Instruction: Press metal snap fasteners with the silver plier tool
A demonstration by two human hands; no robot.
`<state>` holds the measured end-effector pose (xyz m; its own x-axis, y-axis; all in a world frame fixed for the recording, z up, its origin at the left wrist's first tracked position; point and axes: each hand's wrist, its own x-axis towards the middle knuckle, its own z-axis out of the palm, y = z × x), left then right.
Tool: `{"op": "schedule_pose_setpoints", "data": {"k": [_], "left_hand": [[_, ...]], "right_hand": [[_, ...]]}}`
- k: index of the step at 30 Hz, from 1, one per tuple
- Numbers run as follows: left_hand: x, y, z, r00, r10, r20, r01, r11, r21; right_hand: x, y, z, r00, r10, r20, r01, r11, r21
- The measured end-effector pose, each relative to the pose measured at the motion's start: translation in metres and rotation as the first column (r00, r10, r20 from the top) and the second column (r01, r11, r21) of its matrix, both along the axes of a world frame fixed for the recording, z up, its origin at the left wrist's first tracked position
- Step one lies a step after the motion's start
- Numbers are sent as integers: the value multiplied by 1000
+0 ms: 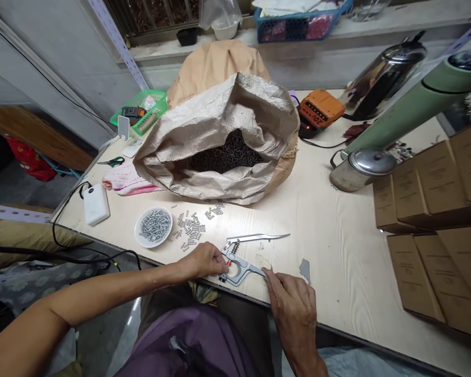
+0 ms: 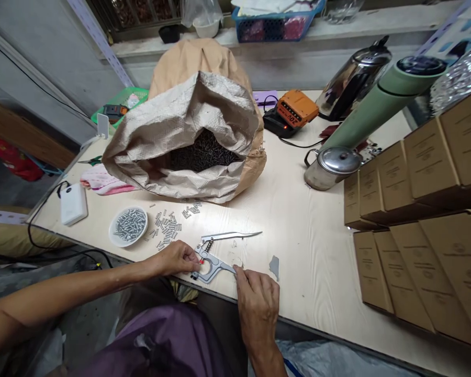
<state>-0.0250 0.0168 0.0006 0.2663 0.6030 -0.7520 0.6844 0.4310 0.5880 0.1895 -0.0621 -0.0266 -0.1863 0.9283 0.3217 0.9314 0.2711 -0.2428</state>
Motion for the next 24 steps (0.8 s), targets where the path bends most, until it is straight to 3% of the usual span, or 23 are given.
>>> {"op": "schedule_pose_setpoints", "data": {"k": [11, 20, 24], "left_hand": [[-2, -9, -8, 990, 92, 104, -80, 990, -115], [-3, -12, -7, 987, 105, 121, -87, 986, -143], [-3, -14, -6, 988, 104, 114, -89, 987, -135]], "right_hand": [[8, 3, 10, 996, 68, 55, -62, 994, -91], [45, 54, 6, 925, 316, 210, -272, 938, -214], [48, 70, 6, 903, 367, 223, -312, 917, -247]]}}
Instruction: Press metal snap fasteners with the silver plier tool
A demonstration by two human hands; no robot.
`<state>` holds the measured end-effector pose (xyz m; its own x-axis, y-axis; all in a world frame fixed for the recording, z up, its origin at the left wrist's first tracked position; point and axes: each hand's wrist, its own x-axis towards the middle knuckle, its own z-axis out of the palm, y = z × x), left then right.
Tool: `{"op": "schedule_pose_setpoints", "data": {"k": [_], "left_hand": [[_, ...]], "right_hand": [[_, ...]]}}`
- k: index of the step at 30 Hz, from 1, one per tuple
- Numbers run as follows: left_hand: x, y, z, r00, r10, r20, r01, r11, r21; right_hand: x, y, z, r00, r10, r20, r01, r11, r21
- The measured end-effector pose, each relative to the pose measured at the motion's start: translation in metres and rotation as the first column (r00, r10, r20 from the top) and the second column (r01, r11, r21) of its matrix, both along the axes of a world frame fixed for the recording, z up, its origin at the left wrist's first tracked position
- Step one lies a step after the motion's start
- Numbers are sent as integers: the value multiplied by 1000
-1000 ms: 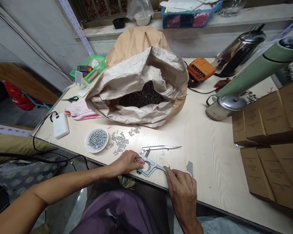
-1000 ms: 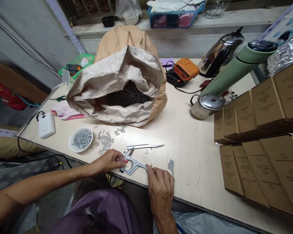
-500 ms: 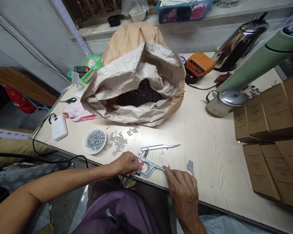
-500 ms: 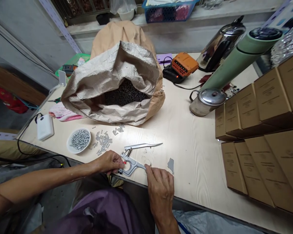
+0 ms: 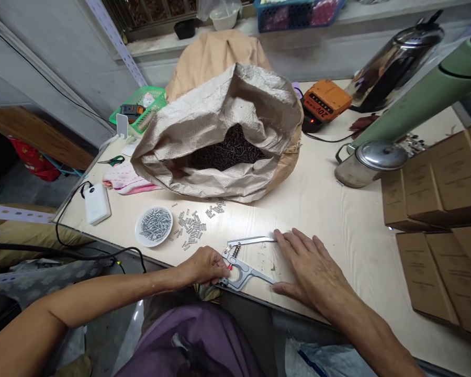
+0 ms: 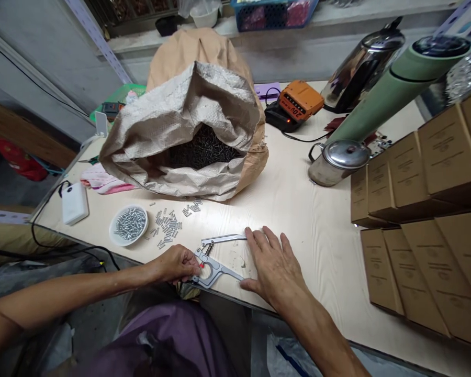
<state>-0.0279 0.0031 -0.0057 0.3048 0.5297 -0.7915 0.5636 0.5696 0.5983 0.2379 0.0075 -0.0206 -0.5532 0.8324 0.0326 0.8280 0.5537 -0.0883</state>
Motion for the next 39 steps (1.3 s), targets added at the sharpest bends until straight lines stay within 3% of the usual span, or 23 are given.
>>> {"op": "schedule_pose_setpoints", "data": {"k": [10, 13, 15, 18, 21, 23, 28, 34, 39], "left_hand": [[0, 0, 2, 996, -72, -49, 73, 997, 14], [-3, -3, 11, 963, -191, -189, 229, 951, 209], [-2, -5, 20, 914, -216, -343, 361, 819, 446], [12, -7, 29, 859, -236, -455, 507, 521, 687], [38, -6, 24, 788, -381, -483, 594, 265, 759], [53, -2, 18, 723, -424, -546, 663, 201, 721], [63, 8, 13, 614, -469, -634, 763, 150, 628], [55, 12, 12, 626, -493, -604, 739, 128, 661], [56, 8, 5, 624, -487, -611, 750, 155, 643]], "right_hand": [[-13, -7, 13, 998, 40, 45, -41, 999, 31], [-16, -12, 17, 1000, 22, 2, -22, 999, 37], [-19, -17, 19, 1000, -5, -28, 6, 999, 44], [-25, -26, 21, 997, -64, -33, 66, 997, 48], [-29, -34, 19, 995, -95, -35, 96, 995, 23], [-30, -39, 17, 993, -101, -58, 102, 995, 9], [-28, -45, 12, 980, -199, -20, 199, 977, 74], [-42, -55, 9, 982, -175, 74, 157, 967, 199], [-50, -58, 12, 981, -183, 68, 161, 956, 246]]}}
